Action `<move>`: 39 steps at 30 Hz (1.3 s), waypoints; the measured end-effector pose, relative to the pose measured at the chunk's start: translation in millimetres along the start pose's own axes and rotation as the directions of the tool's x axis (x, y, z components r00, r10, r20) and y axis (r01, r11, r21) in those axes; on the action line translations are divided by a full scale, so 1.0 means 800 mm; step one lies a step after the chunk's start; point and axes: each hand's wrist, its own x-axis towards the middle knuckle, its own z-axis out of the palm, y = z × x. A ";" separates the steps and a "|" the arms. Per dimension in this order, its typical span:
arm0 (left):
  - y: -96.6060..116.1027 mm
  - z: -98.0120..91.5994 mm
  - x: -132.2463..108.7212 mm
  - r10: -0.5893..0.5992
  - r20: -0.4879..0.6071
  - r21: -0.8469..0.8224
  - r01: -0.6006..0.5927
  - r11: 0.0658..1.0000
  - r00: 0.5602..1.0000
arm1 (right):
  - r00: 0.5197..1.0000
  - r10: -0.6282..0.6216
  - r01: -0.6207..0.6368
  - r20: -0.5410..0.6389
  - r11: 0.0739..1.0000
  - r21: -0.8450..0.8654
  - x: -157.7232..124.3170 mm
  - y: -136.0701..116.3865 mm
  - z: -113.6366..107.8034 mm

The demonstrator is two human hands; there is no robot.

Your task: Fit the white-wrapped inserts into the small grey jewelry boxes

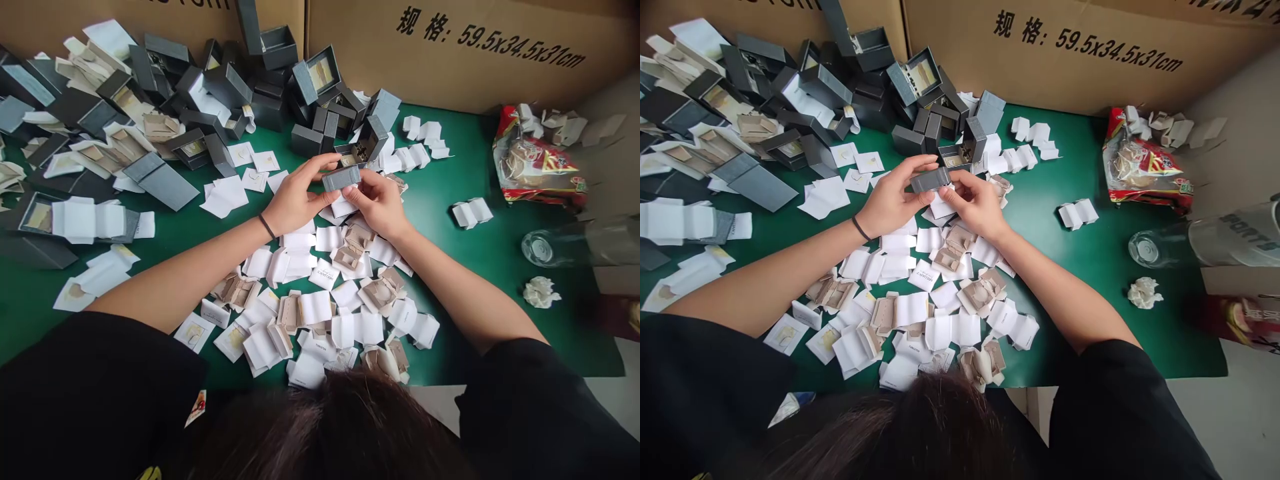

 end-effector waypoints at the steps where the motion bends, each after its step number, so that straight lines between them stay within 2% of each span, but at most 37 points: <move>1: -0.001 0.000 0.000 -0.026 0.003 0.013 0.025 1.000 1.000 | 1.000 -0.011 0.011 -0.006 1.000 0.001 0.000 0.000 0.000; 4: -0.001 0.000 -0.001 -0.075 0.023 0.061 0.073 0.995 0.997 | 0.999 -0.034 0.033 -0.033 0.999 -0.041 -0.001 -0.003 0.001; 8: 0.000 -0.004 -0.002 -0.040 -0.005 0.121 0.041 0.992 0.999 | 0.996 -0.075 0.069 -0.045 0.990 -0.127 -0.005 -0.010 0.006; 10: -0.002 -0.005 -0.002 -0.039 -0.016 0.108 0.041 0.993 0.999 | 0.994 -0.101 0.093 -0.043 0.983 -0.157 -0.006 -0.012 0.007; 12: -0.004 -0.004 -0.002 -0.072 -0.027 0.067 0.073 0.995 0.997 | 0.986 -0.138 0.117 -0.091 0.971 -0.207 -0.007 -0.014 0.008; 15: -0.009 -0.003 -0.002 -0.138 -0.031 -0.011 0.137 0.990 0.990 | 0.943 -0.277 0.197 -0.186 0.911 -0.361 -0.009 -0.015 0.008; 17: -0.010 -0.003 -0.002 -0.146 0.001 -0.033 0.146 0.989 0.989 | 0.914 -0.369 0.255 -0.169 0.846 -0.468 -0.010 -0.015 0.008; 20: -0.009 -0.006 -0.003 -0.131 0.063 -0.039 0.133 0.990 0.989 | 0.923 -0.376 0.276 -0.081 0.794 -0.542 -0.012 -0.016 0.008; 25: -0.010 -0.009 -0.003 -0.172 0.116 -0.092 0.183 0.979 0.978 | 0.951 -0.306 0.244 -0.033 0.814 -0.528 -0.009 -0.012 0.007; 31: -0.013 -0.010 0.000 -0.082 0.042 -0.021 0.083 0.996 0.996 | 0.944 -0.328 0.276 -0.047 0.857 -0.436 -0.006 -0.009 0.009; 34: -0.010 -0.011 0.002 -0.043 -0.003 0.019 0.043 0.999 0.999 | 0.941 -0.339 0.321 0.013 0.877 -0.357 -0.007 -0.009 0.011; 39: -0.012 -0.010 0.001 -0.082 0.033 0.013 0.082 0.997 0.996 | 0.956 -0.288 0.293 0.058 0.919 -0.263 -0.008 -0.010 0.012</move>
